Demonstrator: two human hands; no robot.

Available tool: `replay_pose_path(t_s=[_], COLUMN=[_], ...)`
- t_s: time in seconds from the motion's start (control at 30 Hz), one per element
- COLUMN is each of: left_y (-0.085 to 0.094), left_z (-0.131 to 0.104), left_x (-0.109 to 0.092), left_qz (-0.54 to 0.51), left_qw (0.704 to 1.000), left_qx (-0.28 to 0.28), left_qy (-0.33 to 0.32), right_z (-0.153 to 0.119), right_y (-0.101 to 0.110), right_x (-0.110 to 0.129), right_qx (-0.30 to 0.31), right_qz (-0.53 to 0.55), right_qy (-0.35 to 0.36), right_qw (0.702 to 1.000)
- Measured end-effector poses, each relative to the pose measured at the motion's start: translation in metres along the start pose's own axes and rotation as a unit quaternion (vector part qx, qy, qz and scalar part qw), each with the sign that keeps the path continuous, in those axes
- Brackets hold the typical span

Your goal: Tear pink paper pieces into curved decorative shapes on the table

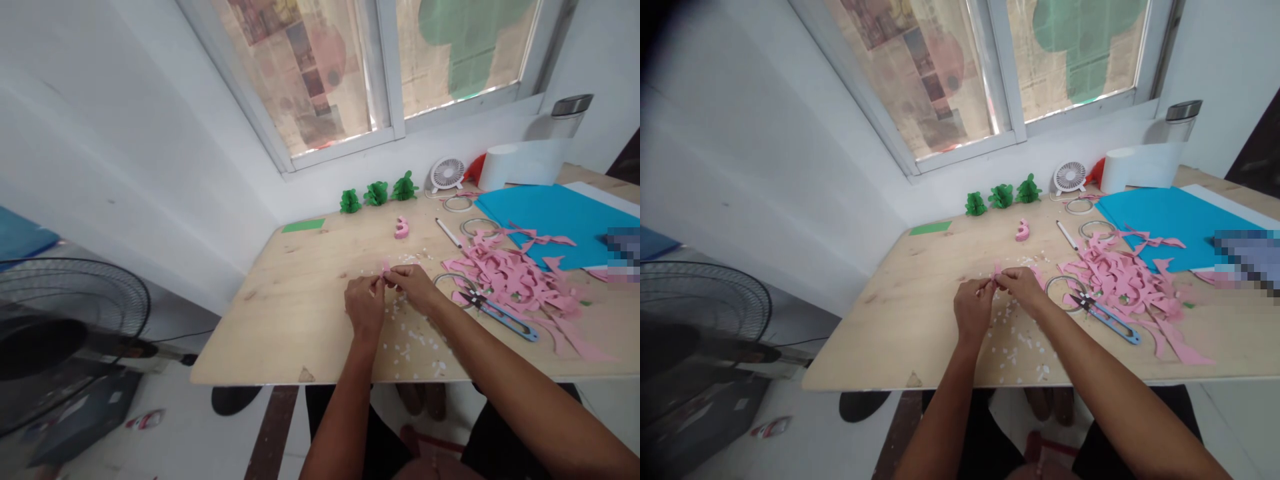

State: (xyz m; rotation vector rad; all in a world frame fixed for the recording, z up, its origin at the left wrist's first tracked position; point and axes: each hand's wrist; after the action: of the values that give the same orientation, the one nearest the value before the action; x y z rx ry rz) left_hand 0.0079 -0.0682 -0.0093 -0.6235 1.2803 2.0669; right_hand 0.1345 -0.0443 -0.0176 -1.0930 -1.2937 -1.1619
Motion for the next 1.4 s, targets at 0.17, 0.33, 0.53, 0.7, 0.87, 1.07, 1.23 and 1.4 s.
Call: replay_pose_path(t_s=[0.17,0.33,0.53,0.7,0.87,1.07,1.23,1.4], left_y=[-0.0006,-0.0018,-0.0026,-0.0065,-0.0045,0.0009,-0.0006,-0.0006], left_z=[-0.0021,-0.0028,-0.0037,-0.0082,-0.0098,-0.0059,-0.0032,-0.0013], left_x=[-0.0012,0.0013,0.0011,0.0026,-0.0012,-0.0069,-0.0030,0.0006], left_qz=[0.029,-0.006,-0.048,-0.063,-0.011,0.047,0.061,0.062], left_qw=[0.999,0.999,0.998,0.996,0.995,0.989,0.987,0.987], left_qx=[-0.014,-0.022,-0.028,-0.064,-0.086,-0.067,-0.060,-0.045], left_qy=[-0.027,-0.029,-0.001,0.021,-0.045,-0.122,-0.133,-0.140], right_z=[0.0009,0.0015,0.0015,0.0003,-0.0001,-0.0004,-0.0018,-0.0022], right_y=[-0.0005,-0.0005,0.0000,-0.0002,-0.0011,-0.0008,-0.0006,-0.0003], right_x=[-0.0015,-0.0023,-0.0011,-0.0008,-0.0014,0.0021,0.0050,0.0050], right_qx=[-0.007,-0.006,-0.004,-0.011,-0.010,-0.007,-0.009,-0.011], right_qz=[0.006,0.001,0.005,0.010,0.012,0.002,-0.005,-0.005], right_qy=[-0.004,-0.007,-0.007,-0.003,0.001,0.005,0.008,0.006], right_qw=[1.000,1.000,1.000,1.000,1.000,1.000,1.000,1.000])
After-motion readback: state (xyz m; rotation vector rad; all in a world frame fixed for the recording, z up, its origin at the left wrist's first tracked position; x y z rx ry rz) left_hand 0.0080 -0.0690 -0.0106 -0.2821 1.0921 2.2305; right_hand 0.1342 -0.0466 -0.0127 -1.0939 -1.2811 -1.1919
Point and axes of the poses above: each hand's wrist, its own z-axis towards the middle knuckle, its own y-axis out of the back of the hand, x = y × z, and after that the axes turned 2 degrees about -z, right-handed
